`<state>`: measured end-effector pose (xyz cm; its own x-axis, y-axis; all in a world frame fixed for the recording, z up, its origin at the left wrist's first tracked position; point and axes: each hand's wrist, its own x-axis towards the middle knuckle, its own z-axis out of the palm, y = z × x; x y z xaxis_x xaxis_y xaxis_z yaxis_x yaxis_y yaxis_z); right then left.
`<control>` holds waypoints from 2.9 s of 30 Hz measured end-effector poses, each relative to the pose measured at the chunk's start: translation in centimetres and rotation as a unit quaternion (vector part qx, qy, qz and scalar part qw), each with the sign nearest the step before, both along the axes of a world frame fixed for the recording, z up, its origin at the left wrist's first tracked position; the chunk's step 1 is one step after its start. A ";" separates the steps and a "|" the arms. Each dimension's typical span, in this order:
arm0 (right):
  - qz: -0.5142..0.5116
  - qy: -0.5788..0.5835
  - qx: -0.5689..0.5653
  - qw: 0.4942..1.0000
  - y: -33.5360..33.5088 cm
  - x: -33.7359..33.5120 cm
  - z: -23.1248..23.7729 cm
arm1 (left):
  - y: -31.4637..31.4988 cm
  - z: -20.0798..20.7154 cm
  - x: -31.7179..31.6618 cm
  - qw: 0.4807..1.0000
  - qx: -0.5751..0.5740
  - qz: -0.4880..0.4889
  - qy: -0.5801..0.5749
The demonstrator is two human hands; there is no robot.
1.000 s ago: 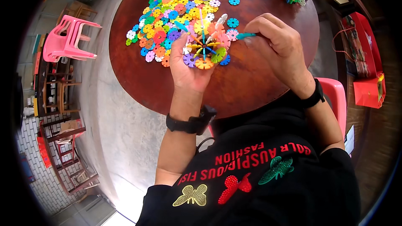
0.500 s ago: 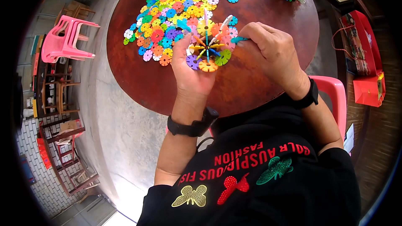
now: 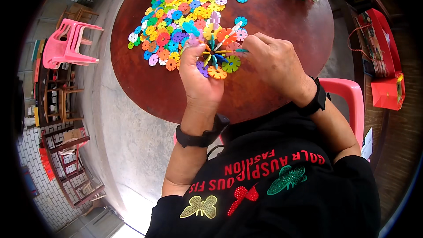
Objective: Assembling a colorful plastic interlocking disc toy at a table.
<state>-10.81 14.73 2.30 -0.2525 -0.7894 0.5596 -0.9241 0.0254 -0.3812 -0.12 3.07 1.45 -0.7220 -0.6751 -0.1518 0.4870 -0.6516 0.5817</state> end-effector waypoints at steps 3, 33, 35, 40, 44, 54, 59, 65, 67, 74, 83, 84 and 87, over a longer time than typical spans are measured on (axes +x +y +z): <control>-0.005 -0.010 0.000 1.000 0.0 0.0 0.2 | 0.0 0.0 0.2 1.000 -0.009 0.004 0.018; -0.021 0.016 0.207 0.978 -5.0 -5.5 -3.6 | -5.6 -1.2 1.3 0.993 0.016 -0.019 0.115; -0.027 0.003 0.217 0.976 -5.1 -5.3 -4.3 | -5.4 -1.1 1.3 0.994 0.021 -0.009 0.104; -0.024 -0.006 0.241 0.970 -3.6 -5.6 -4.1 | -5.4 -1.3 1.4 0.995 0.030 -0.025 0.090; -0.022 -0.009 0.203 0.979 -1.8 -6.1 -4.4 | -5.3 -1.4 1.1 0.995 0.032 -0.033 0.091; -0.070 0.011 0.217 0.974 -1.8 -6.2 -3.0 | -4.6 -1.1 1.0 0.991 0.017 -0.067 0.111; -0.065 0.044 0.261 0.962 -3.1 -5.8 -4.7 | -4.3 -0.8 0.9 0.995 0.009 -0.059 0.078; -0.016 0.003 0.206 0.978 -2.7 -6.5 -4.6 | -4.2 -0.8 1.0 0.987 0.081 -0.062 0.127; 0.003 -0.058 0.152 0.987 -2.2 -5.5 -3.0 | -4.1 -0.9 0.9 0.987 0.089 -0.053 0.119; 0.003 -0.274 -0.049 0.960 -1.9 -2.0 1.5 | -3.7 -1.1 0.6 0.994 0.049 -0.058 0.076; -0.031 -0.223 -0.018 0.974 -1.7 -1.5 1.5 | -3.0 -0.5 0.5 0.994 0.033 -0.068 0.073; -0.036 -0.223 -0.014 0.974 -1.7 -1.5 1.5 | -3.0 -0.5 0.5 0.995 0.040 -0.067 0.068; -0.041 -0.199 -0.008 0.979 -1.7 -1.7 1.4 | -3.0 -0.7 0.5 0.994 0.054 -0.067 0.061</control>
<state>-12.46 13.02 3.73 -0.5156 -0.7493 0.4156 -0.6969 0.0845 -0.7122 0.33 0.03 0.75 -0.8215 -0.5564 -0.1247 0.4543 -0.7708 0.4467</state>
